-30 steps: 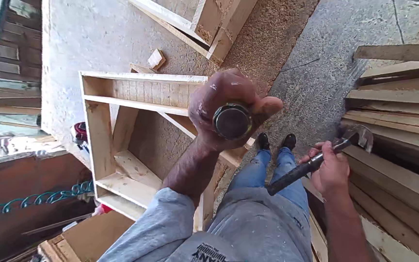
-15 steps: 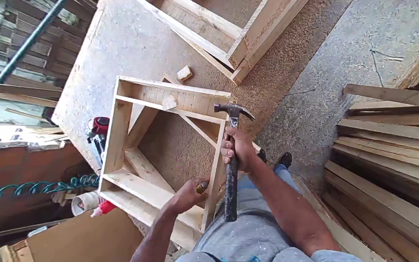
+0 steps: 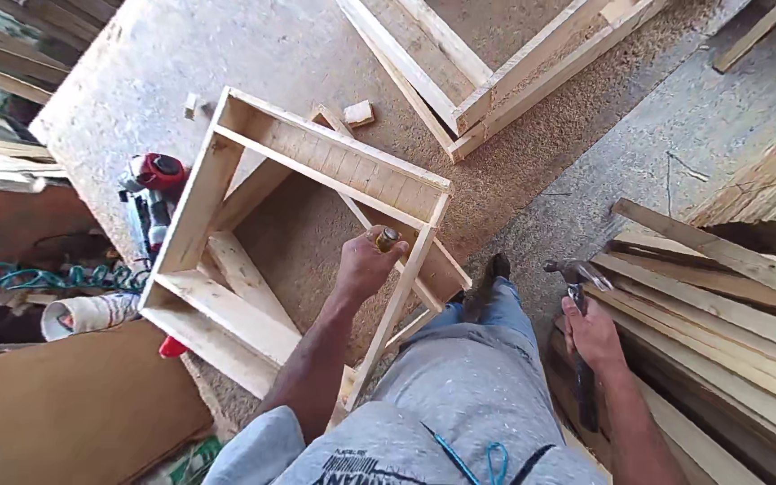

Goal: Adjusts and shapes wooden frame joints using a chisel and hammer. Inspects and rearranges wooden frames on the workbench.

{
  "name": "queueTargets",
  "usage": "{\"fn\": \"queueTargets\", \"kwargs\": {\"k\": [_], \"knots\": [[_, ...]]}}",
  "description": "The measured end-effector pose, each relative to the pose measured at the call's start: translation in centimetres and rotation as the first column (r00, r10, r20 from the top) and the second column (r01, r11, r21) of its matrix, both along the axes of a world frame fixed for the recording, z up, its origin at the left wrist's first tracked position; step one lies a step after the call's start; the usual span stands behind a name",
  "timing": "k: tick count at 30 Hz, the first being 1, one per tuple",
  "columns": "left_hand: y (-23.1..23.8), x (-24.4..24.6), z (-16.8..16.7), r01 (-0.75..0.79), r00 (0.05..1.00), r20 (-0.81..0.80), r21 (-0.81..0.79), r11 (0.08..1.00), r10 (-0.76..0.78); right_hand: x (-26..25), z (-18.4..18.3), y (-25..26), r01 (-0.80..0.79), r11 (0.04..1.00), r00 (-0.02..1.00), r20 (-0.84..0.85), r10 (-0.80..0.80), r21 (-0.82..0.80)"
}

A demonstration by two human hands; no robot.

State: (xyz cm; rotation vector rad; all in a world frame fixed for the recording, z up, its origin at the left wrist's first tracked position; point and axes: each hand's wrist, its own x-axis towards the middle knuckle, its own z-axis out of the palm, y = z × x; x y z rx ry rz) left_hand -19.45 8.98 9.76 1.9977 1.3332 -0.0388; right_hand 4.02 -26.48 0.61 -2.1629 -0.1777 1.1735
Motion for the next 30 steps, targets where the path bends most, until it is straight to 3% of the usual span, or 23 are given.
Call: {"fn": "queueTargets", "kwargs": {"k": [2, 4, 7, 9, 12, 15, 16, 17, 19, 20, 21, 23, 25, 27, 28, 30], "knots": [[-0.9, 1.8, -0.5, 0.003, 0.999, 0.035, 0.07, 0.998, -0.005, 0.5, -0.2, 2.3, -0.008, 0.991, 0.996, -0.086, 0.019, 0.131], [-1.5, 2.8, -0.7, -0.012, 1.0, -0.003, 0.107, 0.994, 0.012, 0.7, -0.4, 5.0, 0.102, 0.942, 0.971, -0.236, -0.025, 0.32], [-2.0, 2.4, -1.7, 0.058, 0.979, -0.194, -0.008, 0.998, -0.058, 1.9, -0.8, 8.9, 0.182, 0.839, 0.945, -0.328, -0.005, 0.513], [-2.8, 0.6, -3.0, 0.118, 0.974, -0.186, -0.08, 0.99, -0.131, 2.6, -0.5, 11.2, 0.257, 0.759, 0.928, -0.373, -0.021, 0.598], [-4.6, -2.4, -6.1, 0.098, 0.991, 0.088, 0.064, 0.993, -0.103, 3.1, 0.2, 12.5, 0.486, 0.582, 0.847, -0.515, -0.131, 0.652], [-5.4, -2.8, -8.0, -0.018, 0.936, 0.351, 0.118, 0.993, -0.024, -0.5, 0.4, 14.9, 0.779, 0.35, 0.625, -0.697, -0.353, 0.521], [-5.5, -2.6, -8.3, -0.044, 0.912, 0.411, 0.101, 0.994, -0.001, -2.9, 0.1, 16.4, 0.833, 0.322, 0.549, -0.75, -0.369, 0.451], [-5.5, -2.7, -8.5, -0.057, 0.9, 0.436, 0.085, 0.995, 0.014, -5.8, -0.2, 17.8, 0.841, 0.381, 0.512, -0.794, -0.328, 0.385], [-5.5, -2.8, -8.8, -0.088, 0.892, 0.449, 0.037, 0.995, 0.062, -9.8, -0.7, 20.2, 0.69, 0.655, 0.47, -0.879, -0.083, 0.307], [-5.8, -3.1, -8.9, -0.101, 0.891, 0.445, 0.011, 0.995, 0.086, -10.5, -0.6, 20.8, 0.637, 0.709, 0.424, -0.906, 0.007, 0.303], [-5.6, -3.1, -8.8, -0.108, 0.892, 0.443, 0.003, 0.994, 0.095, -10.1, 0.0, 21.1, 0.658, 0.685, 0.395, -0.918, 0.04, 0.313], [-5.3, -3.1, -8.8, -0.105, 0.89, 0.446, 0.004, 0.994, 0.092, -8.1, 0.8, 20.1, 0.784, 0.506, 0.44, -0.897, -0.043, 0.36], [-5.3, -2.8, -9.0, -0.106, 0.883, 0.461, 0.01, 0.994, 0.089, -5.9, 0.4, 18.8, 0.854, 0.271, 0.511, -0.816, -0.272, 0.444], [-5.3, -2.7, -9.1, -0.104, 0.883, 0.461, 0.019, 0.994, 0.084, -6.4, -0.3, 19.2, 0.877, 0.136, 0.469, -0.76, -0.449, 0.461], [-5.3, -2.7, -9.1, -0.1, 0.888, 0.453, 0.026, 0.995, 0.078, -8.0, -0.5, 19.9, 0.88, 0.178, 0.469, -0.751, -0.465, 0.44], [-5.2, -2.7, -9.1, -0.097, 0.885, 0.46, 0.034, 0.995, 0.071, -10.7, -0.9, 21.5, 0.787, 0.5, 0.562, -0.753, -0.341, 0.361]]}}
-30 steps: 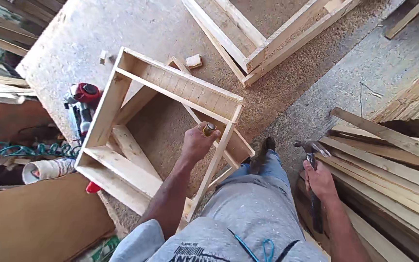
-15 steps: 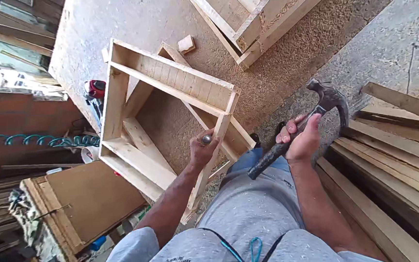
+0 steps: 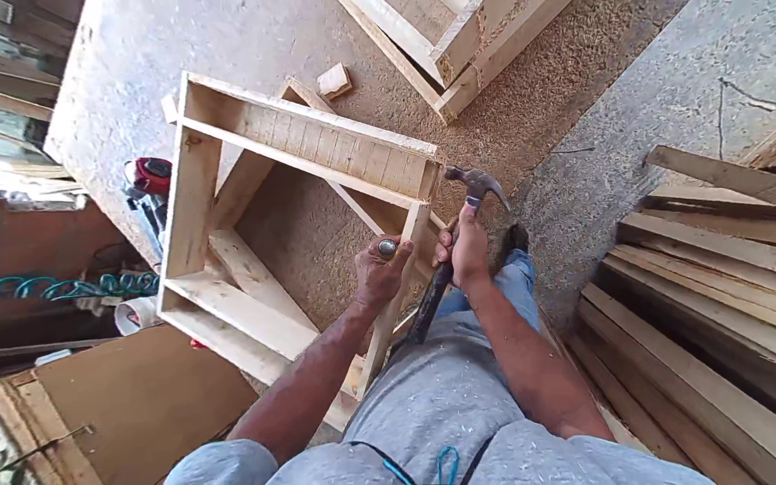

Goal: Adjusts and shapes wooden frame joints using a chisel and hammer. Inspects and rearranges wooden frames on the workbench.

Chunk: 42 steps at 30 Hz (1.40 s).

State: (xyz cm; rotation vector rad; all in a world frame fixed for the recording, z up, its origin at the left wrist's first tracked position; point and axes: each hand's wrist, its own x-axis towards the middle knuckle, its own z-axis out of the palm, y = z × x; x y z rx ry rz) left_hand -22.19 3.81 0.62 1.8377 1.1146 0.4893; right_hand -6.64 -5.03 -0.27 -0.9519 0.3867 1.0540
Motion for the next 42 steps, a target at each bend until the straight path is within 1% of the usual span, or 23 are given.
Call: {"fn": "queueTargets", "kwargs": {"k": [1, 2, 3, 6, 8, 9, 11, 13, 14, 16, 18, 19, 20, 22, 24, 27, 29, 32, 34, 36, 38, 40, 42], "knots": [[-0.2, -0.2, 0.0, -0.008, 1.0, 0.003, -0.004, 1.0, 0.008, -0.4, 0.0, 0.0, -0.141, 0.99, 0.989, -0.039, 0.141, -0.002], [-0.1, -0.4, 0.3, -0.008, 1.0, -0.008, -0.005, 1.0, 0.008, -0.1, 0.5, -0.4, -0.188, 0.981, 0.979, -0.071, 0.19, 0.042], [0.5, 0.1, 0.4, 0.0, 1.0, -0.018, 0.002, 1.0, 0.0, 1.0, 0.9, -1.2, -0.15, 0.984, 0.986, -0.052, 0.155, 0.101], [0.4, 0.1, 0.5, 0.001, 0.998, -0.057, -0.004, 1.0, -0.001, 3.8, 0.7, -4.6, 0.125, 0.978, 0.974, 0.167, -0.153, 0.166], [0.3, 0.2, 0.4, 0.006, 0.996, -0.091, 0.022, 1.0, -0.004, 3.7, 0.6, -4.1, 0.261, 0.958, 0.949, 0.149, -0.278, 0.122], [0.2, 0.3, 0.5, 0.011, 0.993, -0.116, 0.031, 0.999, -0.007, 2.7, 0.5, -3.0, 0.233, 0.97, 0.965, 0.108, -0.24, 0.076], [0.2, 0.3, 0.6, 0.011, 0.99, -0.141, 0.044, 0.999, -0.004, 0.7, -0.3, -1.0, -0.097, 0.995, 0.995, 0.037, 0.097, -0.007], [0.5, 0.1, 0.7, 0.006, 0.991, -0.132, 0.066, 0.998, 0.002, 0.9, -0.4, -0.7, -0.34, 0.94, 0.94, 0.004, 0.34, 0.039], [0.8, 0.1, 0.7, 0.015, 0.992, -0.127, 0.079, 0.997, -0.004, 1.8, 0.1, -1.3, -0.343, 0.935, 0.939, 0.035, 0.341, 0.093], [0.8, 0.1, 0.6, 0.027, 0.99, -0.14, 0.095, 0.995, -0.013, 3.4, 0.9, -2.9, -0.202, 0.964, 0.975, 0.127, 0.182, 0.171], [0.6, 0.2, 0.6, 0.034, 0.987, -0.162, 0.117, 0.993, -0.014, 3.7, 1.3, -2.6, -0.014, 0.983, 0.995, 0.099, -0.004, 0.185], [0.6, 0.4, 0.6, 0.034, 0.985, -0.172, 0.127, 0.991, -0.012, 3.1, 1.2, -1.6, 0.009, 0.989, 0.998, 0.066, -0.019, 0.147], [0.5, 0.5, 0.7, 0.03, 0.985, -0.175, 0.133, 0.991, -0.006, 2.1, 0.9, -0.4, -0.066, 0.994, 0.998, 0.03, 0.063, 0.085], [0.6, 0.8, 0.7, 0.024, 0.986, -0.167, 0.128, 0.991, -0.002, 1.1, 0.2, 1.7, -0.398, 0.917, 0.916, -0.043, 0.398, 0.009], [1.0, 0.6, 0.9, 0.036, 0.98, -0.197, 0.129, 0.991, -0.01, 1.1, 0.9, 1.8, -0.532, 0.841, 0.843, -0.033, 0.538, 0.098], [1.5, 0.7, 1.9, 0.068, 0.942, -0.335, 0.102, 0.992, -0.03, 4.3, 1.2, -1.5, -0.373, 0.91, 0.927, 0.123, 0.355, 0.182], [2.3, 2.0, 3.5, 0.015, 0.938, -0.343, 0.173, 0.985, 0.046, 8.9, 0.9, -4.0, -0.248, 0.964, 0.943, 0.254, 0.217, 0.096], [3.6, 4.7, 5.9, 0.008, 0.947, -0.299, 0.387, 0.922, 0.117, 15.6, -0.1, -9.2, -0.172, 0.974, 0.894, 0.391, 0.218, -0.15], [4.6, 7.8, 7.8, 0.19, 0.835, -0.548, 0.362, 0.912, 0.044, 18.8, -1.0, -13.0, -0.176, 0.93, 0.84, 0.442, 0.313, -0.323], [5.4, 11.9, 8.4, 0.343, 0.593, -0.801, 0.159, 0.926, -0.082, 20.6, -1.8, -16.2, -0.204, 0.854, 0.783, 0.444, 0.436, -0.479], [5.7, 15.6, 6.9, 0.398, 0.373, -0.911, -0.016, 0.917, -0.178, 21.1, -2.1, -18.6, -0.231, 0.784, 0.756, 0.401, 0.517, -0.576], [5.3, 18.4, 5.2, 0.388, 0.271, -0.943, -0.078, 0.918, -0.194, 20.6, -2.0, -19.8, -0.238, 0.754, 0.769, 0.357, 0.531, -0.612], [4.4, 19.8, 4.9, 0.347, 0.245, -0.956, -0.066, 0.936, -0.158, 20.2, -2.1, -20.0, -0.249, 0.752, 0.77, 0.346, 0.536, -0.611]]}}
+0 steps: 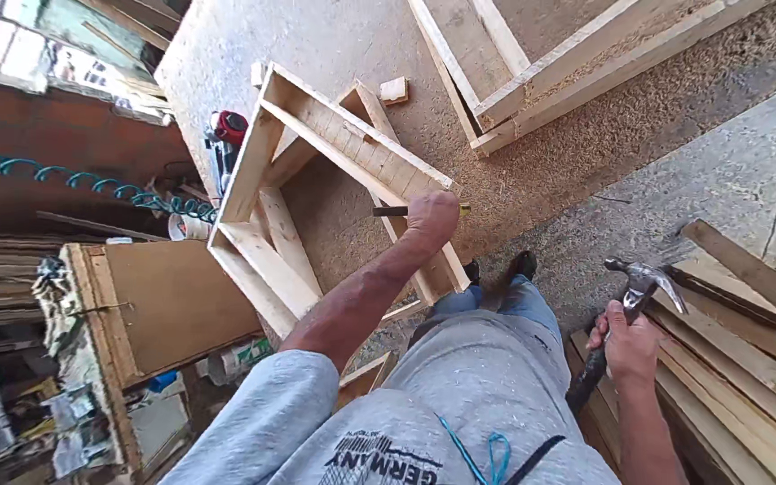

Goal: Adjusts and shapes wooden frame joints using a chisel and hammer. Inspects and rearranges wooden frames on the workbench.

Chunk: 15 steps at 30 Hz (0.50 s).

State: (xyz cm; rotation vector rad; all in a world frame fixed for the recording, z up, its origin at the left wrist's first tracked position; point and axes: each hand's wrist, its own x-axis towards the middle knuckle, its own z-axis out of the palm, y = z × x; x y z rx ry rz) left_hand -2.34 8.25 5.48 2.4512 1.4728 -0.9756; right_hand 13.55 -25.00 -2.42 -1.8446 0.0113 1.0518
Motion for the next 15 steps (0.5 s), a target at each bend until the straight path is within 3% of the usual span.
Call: {"fn": "queueTargets", "kwargs": {"k": [4, 7, 9, 11, 13, 15], "knots": [[-1.5, -0.9, -1.0, 0.101, 0.993, 0.05, 0.072, 0.992, -0.105, 0.6, -0.1, 0.1, -0.133, 0.99, 0.988, 0.067, 0.136, -0.049], [-0.9, -1.1, -0.3, 0.168, 0.983, 0.091, -0.087, 0.982, -0.16, 1.7, 0.2, 0.8, -0.228, 0.971, 0.966, 0.107, 0.235, -0.076], [-0.1, -2.0, 0.7, 0.291, 0.94, 0.236, -0.184, 0.939, -0.246, 2.7, 0.9, 1.1, -0.285, 0.954, 0.949, 0.115, 0.294, -0.089], [0.9, -4.2, 2.1, 0.445, 0.807, 0.47, -0.088, 0.891, -0.357, 3.5, 1.4, 1.0, -0.338, 0.932, 0.925, 0.138, 0.355, -0.133], [3.4, -7.1, 3.7, 0.367, 0.723, 0.569, 0.166, 0.915, -0.393, 4.3, 1.7, 0.9, -0.384, 0.901, 0.892, 0.171, 0.418, -0.199], [8.3, -10.2, 5.0, 0.049, 0.848, 0.503, 0.244, 0.968, -0.17, 4.6, 1.9, 0.7, -0.392, 0.883, 0.877, 0.186, 0.443, -0.258]]}}
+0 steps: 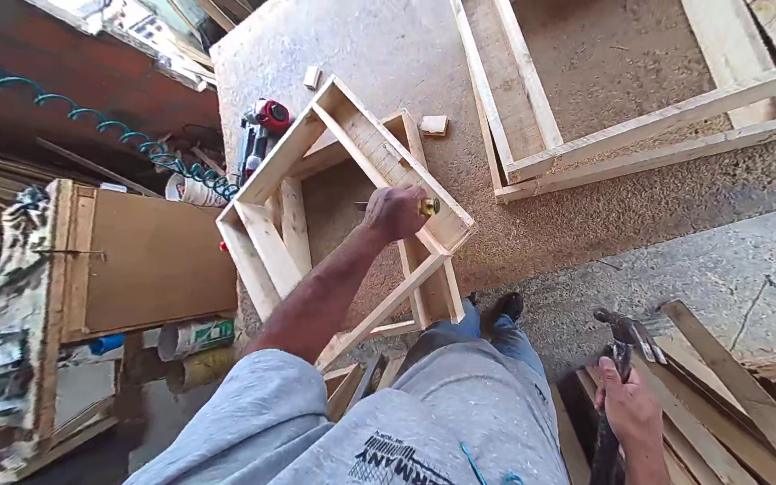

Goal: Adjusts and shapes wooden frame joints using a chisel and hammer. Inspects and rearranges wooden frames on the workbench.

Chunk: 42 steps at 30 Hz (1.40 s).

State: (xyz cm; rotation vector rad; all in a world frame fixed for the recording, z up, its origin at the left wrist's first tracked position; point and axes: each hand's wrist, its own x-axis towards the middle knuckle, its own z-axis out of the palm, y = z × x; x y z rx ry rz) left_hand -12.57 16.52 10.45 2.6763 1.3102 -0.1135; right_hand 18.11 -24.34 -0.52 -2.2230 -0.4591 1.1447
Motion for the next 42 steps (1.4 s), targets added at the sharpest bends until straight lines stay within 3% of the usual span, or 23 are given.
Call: {"fn": "queueTargets", "kwargs": {"k": [1, 3, 5, 8, 13, 19, 21, 24, 28, 36, 39, 42], "knots": [[3.3, -1.5, 0.0, -0.177, 0.983, -0.053, 0.001, 0.984, 0.176, 0.1, 0.1, 0.0, 0.005, 1.0, 1.0, 0.008, -0.005, -0.016], [9.8, -4.5, -1.3, -0.317, 0.938, -0.16, -0.034, 0.948, 0.308, -0.1, 0.2, 0.0, 0.023, 0.999, 1.0, 0.012, -0.023, -0.031], [14.4, -5.3, -2.9, -0.259, 0.933, -0.281, -0.099, 0.961, 0.223, -0.9, 0.6, 0.1, 0.044, 0.998, 0.999, 0.018, -0.044, -0.035], [16.3, -4.3, -4.5, -0.216, 0.901, -0.402, -0.094, 0.972, 0.161, -2.7, 1.7, 0.8, 0.065, 0.998, 0.998, 0.017, -0.065, -0.009], [15.8, -4.3, -5.4, -0.272, 0.901, -0.367, -0.062, 0.96, 0.231, -6.0, 1.6, 1.8, 0.031, 0.992, 0.999, 0.026, -0.028, -0.123], [12.5, -4.1, -2.0, -0.115, 0.974, -0.2, -0.029, 0.993, 0.107, -6.1, 1.7, 4.1, -0.224, 0.937, 0.974, -0.035, 0.223, -0.269], [11.9, -2.8, -1.5, -0.123, 0.967, -0.231, -0.058, 0.991, 0.106, -5.6, 2.0, 4.8, -0.293, 0.912, 0.956, -0.073, 0.284, -0.289], [12.5, -2.6, -3.4, -0.231, 0.928, -0.332, -0.166, 0.959, 0.167, -4.6, 1.5, 5.0, -0.379, 0.88, 0.925, -0.095, 0.368, -0.285], [11.5, -2.6, -4.7, -0.179, 0.946, -0.303, -0.183, 0.967, 0.118, -2.1, 0.4, 3.6, -0.4, 0.877, 0.914, -0.053, 0.401, -0.267], [8.3, 0.0, -3.1, -0.056, 0.889, -0.457, -0.164, 0.985, -0.026, 7.4, 1.2, -1.5, -0.451, 0.802, 0.88, -0.045, 0.473, -0.392], [5.9, 2.0, 1.5, -0.011, 0.953, -0.302, -0.088, 0.996, -0.016, 10.5, 1.3, -2.9, -0.373, 0.836, 0.913, -0.001, 0.407, -0.402], [4.8, 5.9, 3.7, -0.16, 0.986, -0.034, 0.089, 0.983, 0.164, 12.1, 1.1, -3.6, -0.268, 0.892, 0.95, 0.051, 0.307, -0.363]]}}
